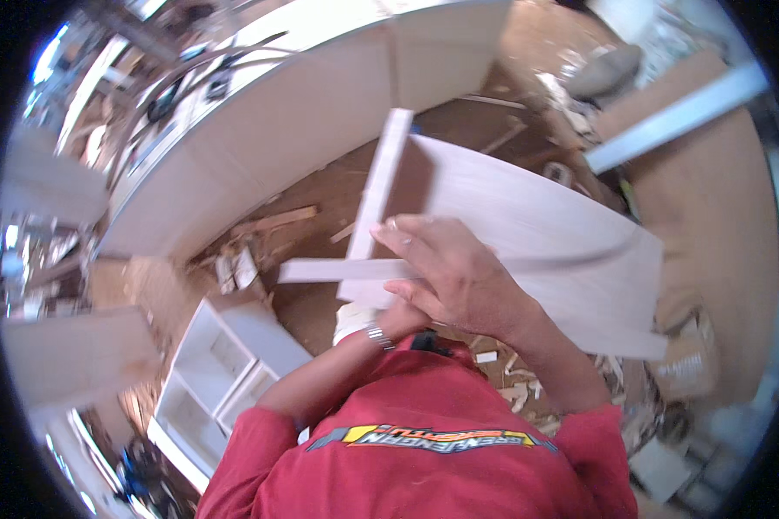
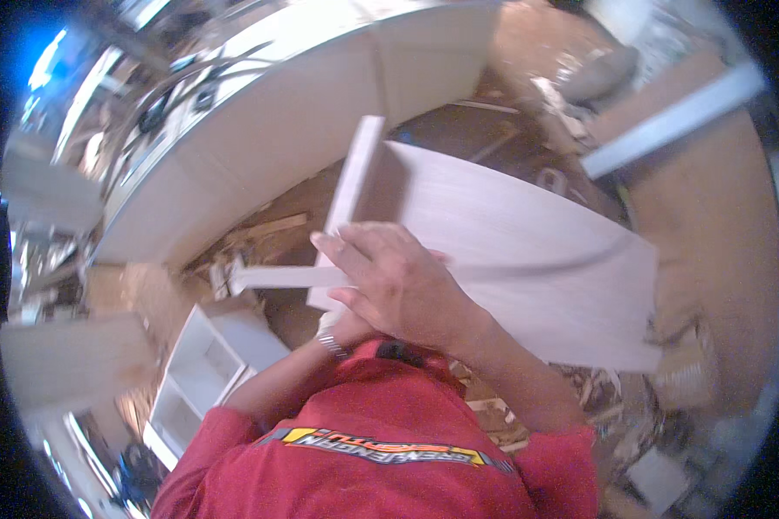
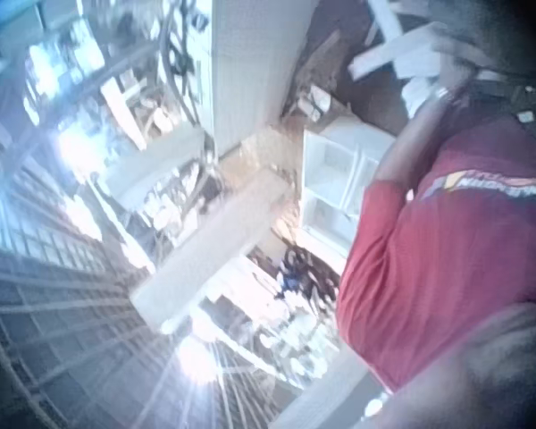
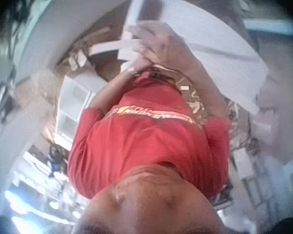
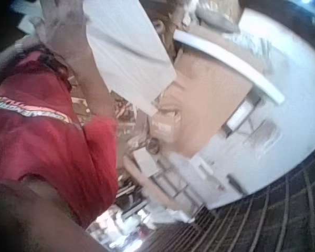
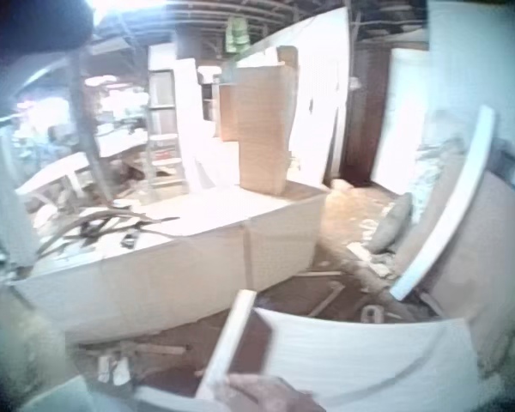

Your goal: The person applies adhesive to the edges of wooden drawer components using a spreader and a liquid from a bottle, then applies a finishing strip and wipes down the surface with a cloth.

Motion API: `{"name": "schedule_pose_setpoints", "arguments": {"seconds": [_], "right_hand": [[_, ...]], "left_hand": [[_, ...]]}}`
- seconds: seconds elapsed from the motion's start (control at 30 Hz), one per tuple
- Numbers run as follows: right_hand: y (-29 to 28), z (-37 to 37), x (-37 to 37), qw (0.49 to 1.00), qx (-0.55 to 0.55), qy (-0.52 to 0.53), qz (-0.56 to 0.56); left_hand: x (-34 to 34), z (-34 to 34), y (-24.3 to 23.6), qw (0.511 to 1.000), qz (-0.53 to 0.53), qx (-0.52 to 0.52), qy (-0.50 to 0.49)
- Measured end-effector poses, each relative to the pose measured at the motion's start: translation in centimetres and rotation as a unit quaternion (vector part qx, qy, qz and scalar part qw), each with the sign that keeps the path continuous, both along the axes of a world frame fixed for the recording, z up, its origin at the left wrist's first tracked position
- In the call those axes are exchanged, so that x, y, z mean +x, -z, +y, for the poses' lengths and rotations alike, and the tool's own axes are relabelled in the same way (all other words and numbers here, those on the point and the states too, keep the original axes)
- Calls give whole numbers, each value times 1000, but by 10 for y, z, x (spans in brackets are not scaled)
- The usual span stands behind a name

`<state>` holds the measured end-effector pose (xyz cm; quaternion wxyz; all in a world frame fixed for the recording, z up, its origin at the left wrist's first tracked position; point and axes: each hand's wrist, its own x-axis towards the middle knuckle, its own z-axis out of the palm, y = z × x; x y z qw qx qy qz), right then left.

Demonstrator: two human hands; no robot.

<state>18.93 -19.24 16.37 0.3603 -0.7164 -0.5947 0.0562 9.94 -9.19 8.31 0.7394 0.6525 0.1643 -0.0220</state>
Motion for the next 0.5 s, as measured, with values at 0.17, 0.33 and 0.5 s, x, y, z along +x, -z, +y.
{"name": "schedule_pose_setpoints", "arguments": {"seconds": [0.17, 0.33, 0.5], "right_hand": [[18, -62, 40, 944, -140, 248, -167], [-32, -18, 141, 921, 103, 358, -111], [-291, -31, 288, 785, 477, 388, 77]], "left_hand": [[-12, 85, -62, 974, -57, -121, -185], [64, 139, -168, 892, -324, -314, 1], [157, 98, -234, 929, -228, -182, 229]]}}
